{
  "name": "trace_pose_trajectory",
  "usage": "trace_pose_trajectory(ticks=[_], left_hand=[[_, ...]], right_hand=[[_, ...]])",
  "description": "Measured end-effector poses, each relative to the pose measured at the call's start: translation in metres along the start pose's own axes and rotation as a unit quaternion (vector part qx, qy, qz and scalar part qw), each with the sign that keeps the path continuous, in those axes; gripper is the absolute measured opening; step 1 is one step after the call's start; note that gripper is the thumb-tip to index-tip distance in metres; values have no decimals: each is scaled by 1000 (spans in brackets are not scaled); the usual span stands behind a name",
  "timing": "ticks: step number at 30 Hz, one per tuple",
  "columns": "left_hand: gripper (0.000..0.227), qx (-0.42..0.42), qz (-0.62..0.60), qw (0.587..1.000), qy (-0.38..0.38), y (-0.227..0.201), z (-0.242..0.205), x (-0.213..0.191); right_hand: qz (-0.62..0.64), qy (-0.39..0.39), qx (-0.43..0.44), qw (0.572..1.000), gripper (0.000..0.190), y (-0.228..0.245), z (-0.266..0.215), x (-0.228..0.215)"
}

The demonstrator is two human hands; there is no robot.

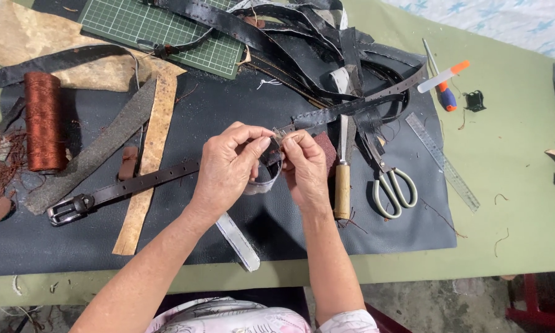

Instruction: Assembling a leather belt by attaching a buckle and leather loop using hand tools

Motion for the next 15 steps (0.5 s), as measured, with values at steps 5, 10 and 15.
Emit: trace_pose_trajectory(ticks=[5, 10, 15], left_hand=[[14, -55, -1, 998, -23, 36, 10, -4], [25, -158, -111, 981, -35, 68, 5, 12], [55, -197, -73, 974, -80, 118, 4, 1]], right_hand=[[14, 39, 22, 999, 8, 4, 0, 3], [-6, 36, -14, 999, 9, -3, 9, 3], [-76, 17, -55, 996, 14, -12, 22, -11]])
Point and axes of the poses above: each hand's wrist, its own z-axis towards the middle knuckle, its own x-axis out of the palm, y = z × x, the point moved 8 cm from there along z, towards the middle knuckle, and after that the axes turned 3 degrees about -y, right-handed, at the moved point
